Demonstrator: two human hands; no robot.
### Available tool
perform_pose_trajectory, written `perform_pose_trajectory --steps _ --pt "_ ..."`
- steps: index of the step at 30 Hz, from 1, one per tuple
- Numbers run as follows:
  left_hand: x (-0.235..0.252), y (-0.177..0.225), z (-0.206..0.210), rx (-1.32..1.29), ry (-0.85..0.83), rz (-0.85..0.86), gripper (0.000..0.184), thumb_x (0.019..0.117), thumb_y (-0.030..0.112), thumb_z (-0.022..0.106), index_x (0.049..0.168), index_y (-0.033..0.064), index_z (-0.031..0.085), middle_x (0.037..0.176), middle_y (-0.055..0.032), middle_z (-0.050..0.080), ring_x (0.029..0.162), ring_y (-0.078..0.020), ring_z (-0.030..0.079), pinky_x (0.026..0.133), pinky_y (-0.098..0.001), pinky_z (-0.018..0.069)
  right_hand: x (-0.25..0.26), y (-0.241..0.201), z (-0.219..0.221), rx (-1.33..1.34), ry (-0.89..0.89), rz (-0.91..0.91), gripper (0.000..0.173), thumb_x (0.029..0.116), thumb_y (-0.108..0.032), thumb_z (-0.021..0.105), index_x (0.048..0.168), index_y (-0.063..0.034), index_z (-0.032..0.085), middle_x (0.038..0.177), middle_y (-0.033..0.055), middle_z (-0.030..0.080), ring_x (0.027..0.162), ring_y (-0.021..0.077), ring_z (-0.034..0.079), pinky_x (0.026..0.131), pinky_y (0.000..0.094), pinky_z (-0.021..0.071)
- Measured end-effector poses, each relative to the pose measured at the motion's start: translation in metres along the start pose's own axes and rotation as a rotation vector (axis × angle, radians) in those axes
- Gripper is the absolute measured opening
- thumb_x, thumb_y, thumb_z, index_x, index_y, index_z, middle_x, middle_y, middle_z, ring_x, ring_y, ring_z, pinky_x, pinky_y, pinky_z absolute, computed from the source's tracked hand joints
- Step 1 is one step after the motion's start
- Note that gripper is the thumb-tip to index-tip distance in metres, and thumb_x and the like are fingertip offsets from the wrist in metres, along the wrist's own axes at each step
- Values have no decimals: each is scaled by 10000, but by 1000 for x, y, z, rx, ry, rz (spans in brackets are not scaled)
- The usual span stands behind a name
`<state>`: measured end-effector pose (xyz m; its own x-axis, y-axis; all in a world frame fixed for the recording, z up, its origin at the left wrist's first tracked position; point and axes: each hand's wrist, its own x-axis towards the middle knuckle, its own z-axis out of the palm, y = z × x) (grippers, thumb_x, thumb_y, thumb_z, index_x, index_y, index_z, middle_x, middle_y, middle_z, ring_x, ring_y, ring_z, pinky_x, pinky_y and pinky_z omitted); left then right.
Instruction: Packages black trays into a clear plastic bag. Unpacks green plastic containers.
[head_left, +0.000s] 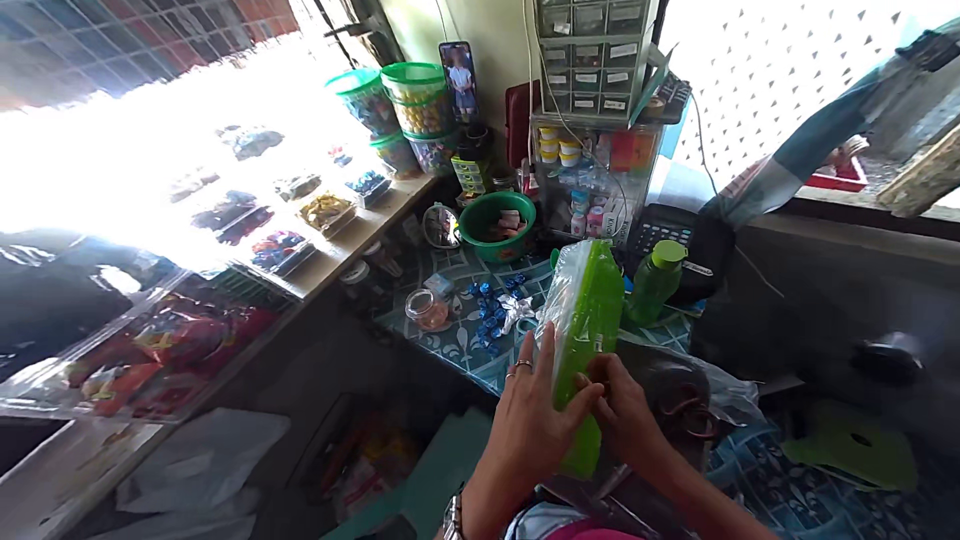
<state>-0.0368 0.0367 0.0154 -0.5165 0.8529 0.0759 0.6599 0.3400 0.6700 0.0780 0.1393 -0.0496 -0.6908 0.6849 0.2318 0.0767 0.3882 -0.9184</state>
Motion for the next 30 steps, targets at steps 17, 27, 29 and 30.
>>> perform_pose_trajectory --steps 17,27,29,30 --pt "-25 -26 20 -469 477 216 809 800 179 757 1468 -125 418 1449 -256 530 1182 -113 635 940 -236 547 16 -12 -22 -250 225 -307 231 822 -55 693 1001 68 614 783 104 663 668 112 650 634 217 554" --pt "-19 -28 35 -952 219 71 1154 799 209 753 1601 12 -54 1491 -171 409 1194 -130 621 924 -289 577 28 -42 -41 -244 277 -466 224 981 -109 471 890 13 635 799 76 577 716 42 533 641 122 439" --pt "-13 -24 29 -1040 131 -39 1214 804 268 795 1601 53 -95 1466 -154 457 1197 -142 629 950 -315 578 24 -38 -36 -291 291 -580 241 997 -154 458 864 -29 614 762 66 553 697 84 537 624 165 447" --pt "-9 -20 27 -1082 134 -97 1219 793 296 833 1599 60 -50 1431 -137 499 1186 -139 633 964 -318 575 23 -35 -34 -320 292 -632 243 995 -168 471 850 -43 620 738 65 555 667 102 544 597 185 456"
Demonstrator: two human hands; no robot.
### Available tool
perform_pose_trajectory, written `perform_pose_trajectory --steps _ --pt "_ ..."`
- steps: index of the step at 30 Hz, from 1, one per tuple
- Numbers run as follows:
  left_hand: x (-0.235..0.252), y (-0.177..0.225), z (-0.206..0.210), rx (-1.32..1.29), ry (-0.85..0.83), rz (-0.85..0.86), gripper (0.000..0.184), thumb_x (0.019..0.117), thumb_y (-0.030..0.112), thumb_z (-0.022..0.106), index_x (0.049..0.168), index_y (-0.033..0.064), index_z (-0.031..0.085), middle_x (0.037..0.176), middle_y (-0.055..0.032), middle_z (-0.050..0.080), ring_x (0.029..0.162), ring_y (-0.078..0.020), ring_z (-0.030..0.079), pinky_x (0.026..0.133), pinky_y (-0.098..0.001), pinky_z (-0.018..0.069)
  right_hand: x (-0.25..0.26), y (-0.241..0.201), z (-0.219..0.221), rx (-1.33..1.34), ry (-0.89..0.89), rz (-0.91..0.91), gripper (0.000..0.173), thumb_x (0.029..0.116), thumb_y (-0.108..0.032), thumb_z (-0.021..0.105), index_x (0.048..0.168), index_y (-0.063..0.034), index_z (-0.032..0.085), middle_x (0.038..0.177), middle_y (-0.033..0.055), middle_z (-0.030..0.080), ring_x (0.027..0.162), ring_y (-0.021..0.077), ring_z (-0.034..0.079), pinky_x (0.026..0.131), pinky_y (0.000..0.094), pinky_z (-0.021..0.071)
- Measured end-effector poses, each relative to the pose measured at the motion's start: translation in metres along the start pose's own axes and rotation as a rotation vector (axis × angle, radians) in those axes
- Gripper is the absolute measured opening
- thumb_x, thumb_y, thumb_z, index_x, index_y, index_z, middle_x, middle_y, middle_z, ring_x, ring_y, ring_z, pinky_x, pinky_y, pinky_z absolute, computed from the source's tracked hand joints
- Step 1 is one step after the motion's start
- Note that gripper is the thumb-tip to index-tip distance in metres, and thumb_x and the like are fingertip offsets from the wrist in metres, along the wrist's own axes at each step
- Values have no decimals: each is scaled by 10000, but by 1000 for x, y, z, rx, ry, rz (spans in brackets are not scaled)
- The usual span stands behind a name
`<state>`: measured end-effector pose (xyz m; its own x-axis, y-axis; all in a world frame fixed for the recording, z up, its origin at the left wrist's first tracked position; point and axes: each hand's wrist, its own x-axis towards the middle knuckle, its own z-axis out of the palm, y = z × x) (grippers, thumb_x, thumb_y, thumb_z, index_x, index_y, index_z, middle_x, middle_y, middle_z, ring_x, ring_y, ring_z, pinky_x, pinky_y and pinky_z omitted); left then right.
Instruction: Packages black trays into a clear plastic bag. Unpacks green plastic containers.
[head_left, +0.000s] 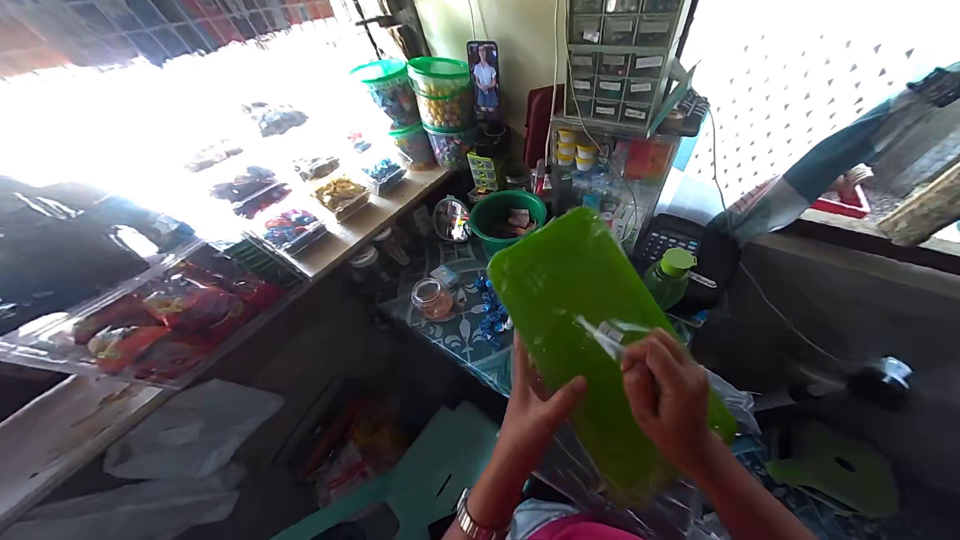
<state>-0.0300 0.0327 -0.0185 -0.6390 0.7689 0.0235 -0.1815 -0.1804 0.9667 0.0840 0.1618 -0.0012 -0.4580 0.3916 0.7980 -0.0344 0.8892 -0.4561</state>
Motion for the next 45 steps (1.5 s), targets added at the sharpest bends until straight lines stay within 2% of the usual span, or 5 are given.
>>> perform_pose_trajectory --steps 15,25,28,36,45 --pt "21 7 -52 -354 525 103 271 1112 218 345 1242 72 534 981 14 721 893 -73 717 800 -296 622 -1 72 -145 -483 311 652 403 1061 -152 430 1224 195 555 999 324 615 844 271 584 797 399 507" --pt "12 -12 -63 -488 337 85 362 1112 309 310 1218 111 594 1002 -10 732 903 -81 721 762 -283 624 3 138 -106 -91 -529 1173 326 1087 -149 500 1333 54 568 1074 210 670 879 234 692 822 396 576" --pt "12 -1 -55 -466 418 38 344 1118 281 298 1229 100 569 991 -4 731 898 -71 719 772 -280 625 7 127 -124 -269 -296 862 367 1083 -110 458 1370 95 558 1252 334 629 1112 436 659 988 572 509" --pt "7 -10 -24 -467 361 0 328 1103 249 304 1215 108 579 989 6 747 917 -78 730 808 -290 630 -1 8 6 713 -276 478 974 960 -546 616 1574 73 182 1421 78 576 1183 54 637 984 267 569" --pt "5 -14 -22 -452 405 2 345 1114 258 285 1211 118 585 984 16 747 913 -56 726 787 -264 628 -20 -18 20 911 127 613 220 963 -79 676 1160 -54 770 1066 -25 784 983 53 732 910 240 599"
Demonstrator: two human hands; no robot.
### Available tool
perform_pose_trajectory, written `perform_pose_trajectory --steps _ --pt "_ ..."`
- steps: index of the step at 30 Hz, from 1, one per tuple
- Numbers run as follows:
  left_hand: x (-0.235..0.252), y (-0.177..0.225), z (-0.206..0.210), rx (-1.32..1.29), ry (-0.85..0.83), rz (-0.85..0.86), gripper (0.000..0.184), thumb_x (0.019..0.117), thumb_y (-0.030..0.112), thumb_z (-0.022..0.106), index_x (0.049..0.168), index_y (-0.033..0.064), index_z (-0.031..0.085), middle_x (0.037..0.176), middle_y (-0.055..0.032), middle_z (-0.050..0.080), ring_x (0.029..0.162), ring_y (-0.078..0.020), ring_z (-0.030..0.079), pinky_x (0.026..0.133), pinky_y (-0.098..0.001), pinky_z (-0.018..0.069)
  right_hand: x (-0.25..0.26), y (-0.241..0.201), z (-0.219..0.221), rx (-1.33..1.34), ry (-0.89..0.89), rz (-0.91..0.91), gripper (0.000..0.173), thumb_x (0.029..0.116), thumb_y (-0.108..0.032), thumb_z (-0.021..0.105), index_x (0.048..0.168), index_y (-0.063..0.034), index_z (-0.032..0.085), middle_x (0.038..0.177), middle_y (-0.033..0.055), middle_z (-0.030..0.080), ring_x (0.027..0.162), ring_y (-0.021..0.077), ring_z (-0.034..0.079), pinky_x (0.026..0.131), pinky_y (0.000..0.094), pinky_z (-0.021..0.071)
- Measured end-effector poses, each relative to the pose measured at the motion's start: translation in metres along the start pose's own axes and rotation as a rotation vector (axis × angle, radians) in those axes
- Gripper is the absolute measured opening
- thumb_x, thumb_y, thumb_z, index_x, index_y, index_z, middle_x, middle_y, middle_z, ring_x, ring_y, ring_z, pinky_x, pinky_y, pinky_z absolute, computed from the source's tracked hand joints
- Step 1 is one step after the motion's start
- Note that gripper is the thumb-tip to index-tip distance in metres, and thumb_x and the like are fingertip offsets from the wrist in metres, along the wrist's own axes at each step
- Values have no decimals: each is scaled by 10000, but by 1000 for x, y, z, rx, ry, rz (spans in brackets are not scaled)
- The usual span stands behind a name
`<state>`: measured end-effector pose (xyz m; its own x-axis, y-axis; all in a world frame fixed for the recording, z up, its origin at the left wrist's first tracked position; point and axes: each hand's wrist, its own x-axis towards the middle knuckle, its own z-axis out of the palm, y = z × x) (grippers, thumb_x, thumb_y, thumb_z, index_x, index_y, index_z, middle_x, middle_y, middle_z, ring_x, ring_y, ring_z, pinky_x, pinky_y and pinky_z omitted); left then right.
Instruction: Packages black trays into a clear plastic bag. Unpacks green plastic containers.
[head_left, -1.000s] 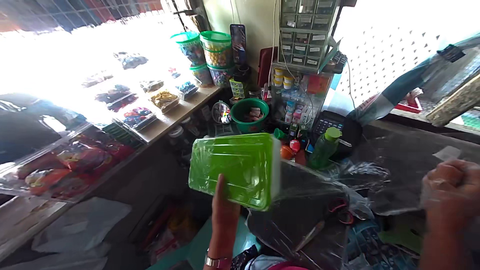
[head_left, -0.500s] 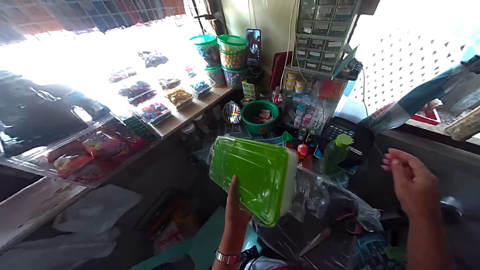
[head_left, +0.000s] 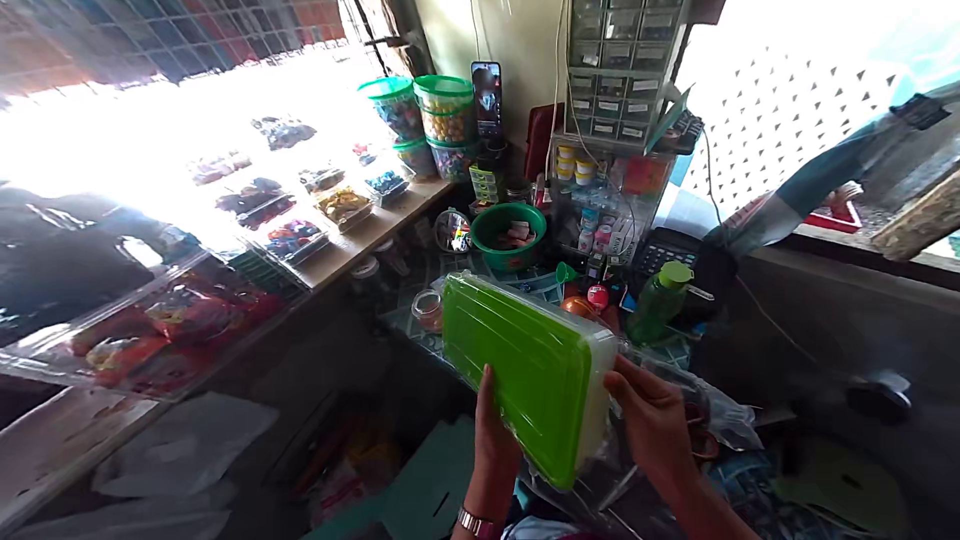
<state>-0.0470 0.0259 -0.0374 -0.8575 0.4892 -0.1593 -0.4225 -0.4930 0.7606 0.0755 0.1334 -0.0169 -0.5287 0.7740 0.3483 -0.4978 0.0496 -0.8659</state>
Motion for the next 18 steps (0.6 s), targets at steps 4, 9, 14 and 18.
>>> perform_pose_trajectory --steps 4,9,14,18 --pt "0 -1 -1 -5 -6 15 359 1112 257 268 1194 114 587 967 25 750 893 -49 728 768 -256 630 -4 -1 1 -43 25 -77 179 989 -153 659 1080 -165 813 1012 -93 786 945 1 723 879 201 592" --pt "5 -6 -14 -94 -95 -2 372 1104 321 317 1151 146 643 964 7 758 890 -68 736 764 -277 634 -3 -3 0 294 -117 150 97 893 -264 773 948 -204 825 951 -81 760 888 0 695 827 195 583" --pt "71 -75 -73 -195 -381 -144 476 1096 284 239 1090 -4 618 835 -84 717 721 -136 714 613 -258 599 0 17 -7 184 -216 203 47 939 -152 717 941 -157 764 848 -71 736 742 -8 666 717 181 569" --pt "53 -60 -65 -352 -427 -201 450 1069 406 434 1169 31 662 987 -98 733 885 -167 734 758 -310 618 -2 -4 -13 -104 -171 -42 120 1010 -202 637 1119 -173 681 932 -112 705 780 -14 654 714 169 572"
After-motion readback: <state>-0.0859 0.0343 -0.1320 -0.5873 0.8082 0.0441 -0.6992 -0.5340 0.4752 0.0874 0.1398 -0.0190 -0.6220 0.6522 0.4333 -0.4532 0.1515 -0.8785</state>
